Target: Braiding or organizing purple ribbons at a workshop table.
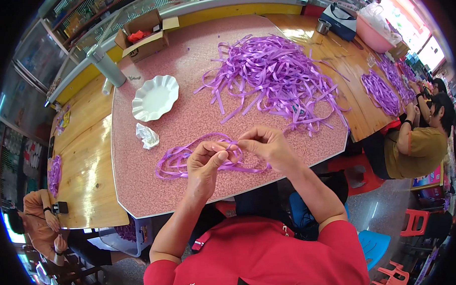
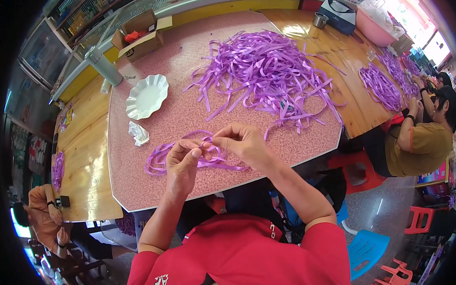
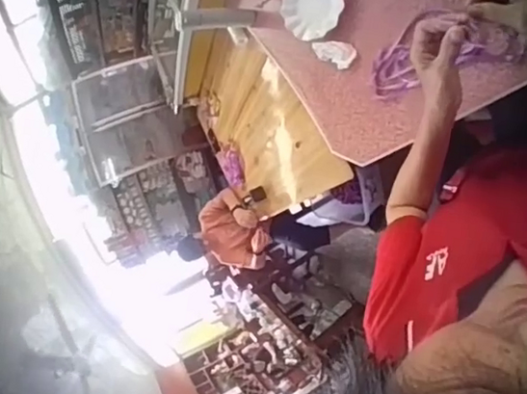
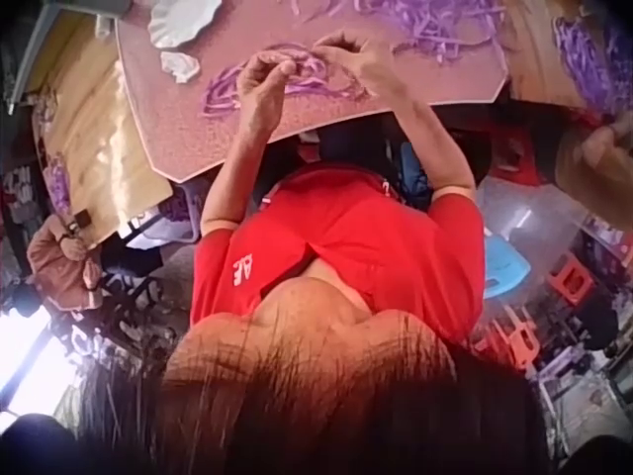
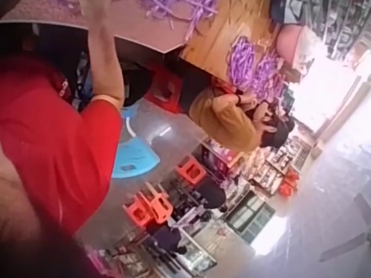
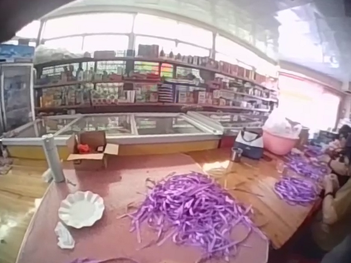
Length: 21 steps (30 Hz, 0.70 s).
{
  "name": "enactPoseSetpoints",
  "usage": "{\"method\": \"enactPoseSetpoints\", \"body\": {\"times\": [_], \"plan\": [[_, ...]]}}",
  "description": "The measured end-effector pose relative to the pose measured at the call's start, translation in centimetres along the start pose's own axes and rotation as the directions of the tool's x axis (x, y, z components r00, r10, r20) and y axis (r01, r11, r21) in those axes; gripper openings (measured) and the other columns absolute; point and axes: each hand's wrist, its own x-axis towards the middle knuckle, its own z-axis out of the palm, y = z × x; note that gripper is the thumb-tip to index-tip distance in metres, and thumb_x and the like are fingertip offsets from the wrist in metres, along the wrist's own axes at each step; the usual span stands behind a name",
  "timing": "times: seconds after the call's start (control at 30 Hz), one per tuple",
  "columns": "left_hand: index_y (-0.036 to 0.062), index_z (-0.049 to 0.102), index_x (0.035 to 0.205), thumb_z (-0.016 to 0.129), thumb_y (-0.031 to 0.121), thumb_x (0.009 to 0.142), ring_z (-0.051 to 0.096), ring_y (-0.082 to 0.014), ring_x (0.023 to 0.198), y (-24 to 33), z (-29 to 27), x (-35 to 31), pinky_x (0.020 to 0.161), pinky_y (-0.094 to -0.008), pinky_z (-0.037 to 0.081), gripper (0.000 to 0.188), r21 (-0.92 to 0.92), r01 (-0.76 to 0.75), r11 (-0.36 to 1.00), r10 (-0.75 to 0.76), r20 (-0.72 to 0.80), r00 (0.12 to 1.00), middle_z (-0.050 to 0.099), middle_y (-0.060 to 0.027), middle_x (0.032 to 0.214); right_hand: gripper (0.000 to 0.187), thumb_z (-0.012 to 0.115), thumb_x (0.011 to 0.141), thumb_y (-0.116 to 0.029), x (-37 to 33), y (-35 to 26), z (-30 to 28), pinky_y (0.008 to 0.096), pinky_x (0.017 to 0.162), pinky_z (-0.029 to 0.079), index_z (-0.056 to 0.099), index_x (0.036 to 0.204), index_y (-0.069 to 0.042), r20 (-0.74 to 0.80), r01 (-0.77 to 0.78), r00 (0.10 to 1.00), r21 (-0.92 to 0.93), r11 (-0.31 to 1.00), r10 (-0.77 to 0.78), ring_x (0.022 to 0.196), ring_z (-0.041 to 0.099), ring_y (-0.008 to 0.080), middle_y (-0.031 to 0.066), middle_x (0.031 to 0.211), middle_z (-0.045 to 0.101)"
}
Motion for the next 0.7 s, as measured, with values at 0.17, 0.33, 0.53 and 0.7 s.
{"method": "enactPoseSetpoints", "body": {"times": [0.17, 0.33, 0.53, 0.7], "plan": [[0.0036, 0.062, 0.1, 0.072, 0.005, 0.091, 0.068, -0.0219, 0.088, -0.7, 0.5, 0.0, 0.082, -0.037, 0.052, 0.013, 0.46, -0.149, 0.875, 0.198, -0.06, 0.978, 0.071, -0.0137, 0.111, 0.014, 0.072, 0.095, -0.012, -0.5, 1.6, 0.9, 0.0196, 0.06, 0.044, 0.074, 0.102, 0.0, -0.058, 0.142, 0.988, -0.033, 0.989, -0.144, 0.073, 0.058, 0.0021, -0.0017, 0.085, 0.07], [0.0075, 0.062, 0.099, 0.074, 0.0, 0.082, 0.067, -0.0245, 0.084, 1.0, 0.3, 1.7, 0.08, -0.0388, 0.047, 0.022, 0.782, -0.623, 0.023, 0.382, 0.569, 0.728, 0.07, -0.0068, 0.103, 0.018, 0.07, 0.098, -0.015, 0.0, 1.7, 0.5, 0.0201, 0.065, 0.047, 0.075, 0.101, 0.002, -0.008, 0.078, 0.997, 0.002, 0.997, -0.078, 0.077, 0.059, 0.003, -0.0006, 0.086, 0.07], [0.0076, 0.062, 0.099, 0.075, 0.001, 0.083, 0.065, -0.0242, 0.091, 1.1, -0.4, 1.9, 0.081, -0.0386, 0.048, 0.022, 0.763, -0.646, -0.004, 0.337, 0.61, 0.718, 0.066, -0.0083, 0.103, 0.014, 0.068, 0.097, -0.011, 0.2, 1.9, 0.8, 0.0184, 0.052, 0.036, 0.074, 0.103, 0.0, -0.001, 0.067, 0.998, 0.119, 0.991, -0.067, 0.063, 0.05, 0.0008, 0.0006, 0.087, 0.07], [0.0055, 0.058, 0.1, 0.071, 0.005, 0.091, 0.061, -0.0229, 0.094, -0.2, 0.2, 1.1, 0.08, -0.0333, 0.049, 0.016, 0.806, -0.465, 0.367, 0.441, 0.289, 0.85, 0.06, -0.0092, 0.102, 0.01, 0.065, 0.097, -0.006, -0.3, 1.7, 1.8, 0.0187, 0.061, 0.041, 0.073, 0.099, 0.0, -0.029, 0.058, 0.998, 0.244, 0.968, -0.053, 0.073, 0.055, 0.0021, -0.001, 0.086, 0.068]]}}
